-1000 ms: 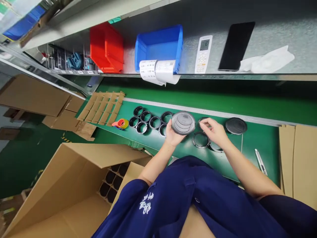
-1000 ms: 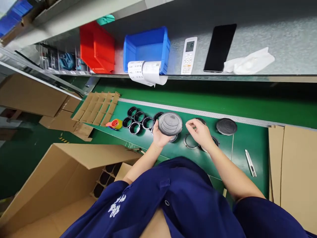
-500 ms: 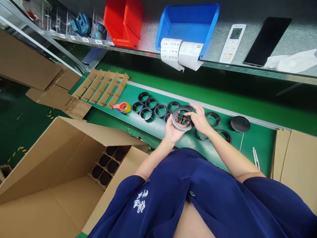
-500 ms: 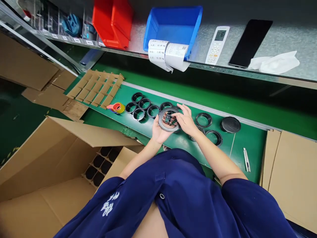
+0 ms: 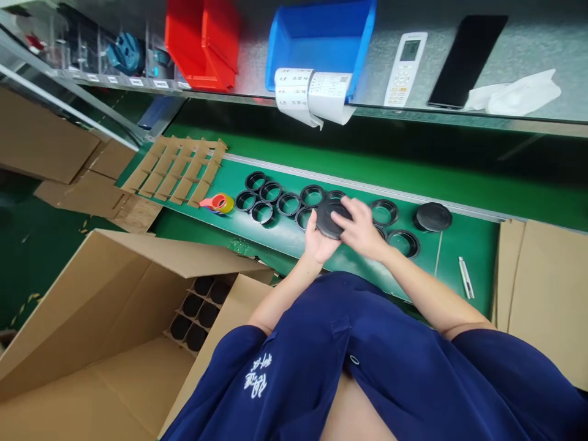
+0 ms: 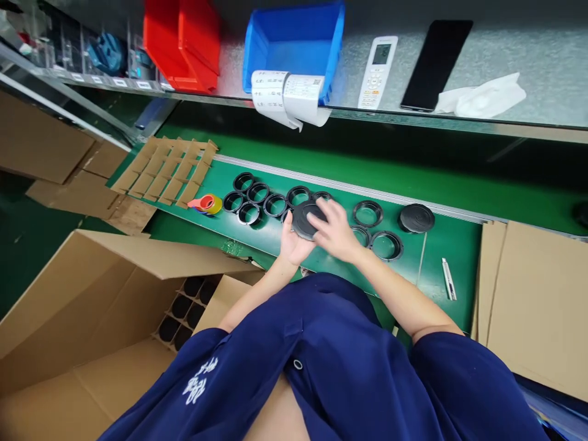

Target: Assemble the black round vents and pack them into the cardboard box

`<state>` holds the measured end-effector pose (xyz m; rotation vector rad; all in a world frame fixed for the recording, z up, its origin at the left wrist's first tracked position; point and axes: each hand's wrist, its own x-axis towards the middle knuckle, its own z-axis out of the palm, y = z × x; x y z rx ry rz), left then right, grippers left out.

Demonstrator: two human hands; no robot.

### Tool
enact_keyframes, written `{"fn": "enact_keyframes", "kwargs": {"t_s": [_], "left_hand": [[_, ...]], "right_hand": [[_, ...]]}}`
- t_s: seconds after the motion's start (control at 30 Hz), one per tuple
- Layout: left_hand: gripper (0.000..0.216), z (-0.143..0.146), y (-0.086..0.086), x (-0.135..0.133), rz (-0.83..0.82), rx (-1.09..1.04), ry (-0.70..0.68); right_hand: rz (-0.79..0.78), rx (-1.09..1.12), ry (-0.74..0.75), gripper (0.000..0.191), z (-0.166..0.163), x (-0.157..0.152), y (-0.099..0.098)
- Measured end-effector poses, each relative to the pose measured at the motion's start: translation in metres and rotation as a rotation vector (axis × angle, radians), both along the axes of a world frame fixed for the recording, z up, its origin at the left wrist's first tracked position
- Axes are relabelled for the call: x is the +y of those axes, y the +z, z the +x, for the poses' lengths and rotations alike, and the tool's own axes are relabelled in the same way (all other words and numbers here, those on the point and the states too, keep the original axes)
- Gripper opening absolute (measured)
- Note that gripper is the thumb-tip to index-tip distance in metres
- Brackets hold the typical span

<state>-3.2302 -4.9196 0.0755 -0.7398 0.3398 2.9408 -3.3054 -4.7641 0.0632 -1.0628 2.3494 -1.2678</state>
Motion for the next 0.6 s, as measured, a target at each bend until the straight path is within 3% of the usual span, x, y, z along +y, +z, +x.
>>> {"fn": "enact_keyframes", "kwargs": {"t_s": [0.1, 0.23, 0.3, 0.43, 0.5, 0.6], "left_hand": [[0.048, -0.005, -0.011, 0.010, -0.033, -0.152, -0.064], [0.049, -0.012, -0.027, 0.026, -0.089, -0.225, -0.179], [0.056, -0.016, -0.034, 0.029, -0.140, -0.266, -0.271], [0.063, -0.021, -0.045, 0.024, -0.263, -0.344, -0.316], [0.061, -0.022, -0.049, 0.019, -0.270, -0.364, -0.316], [0.052, -0.022, -0.054, 0.014, -0.280, -0.433, -0.307]], "right_hand": [[0.183, 0.098, 0.156, 0.096, 0.010, 0.007, -0.015], [0.342, 0.006, 0.131, 0.117, -0.004, 0.019, -0.044], [0.401, -0.023, -0.011, 0.117, -0.026, 0.027, -0.062], [0.602, -0.010, -0.480, 0.114, -0.079, 0.048, -0.103], [0.680, -0.051, -0.536, 0.117, -0.099, 0.057, -0.122], [0.772, -0.084, -0.488, 0.122, -0.121, 0.062, -0.136]]}}
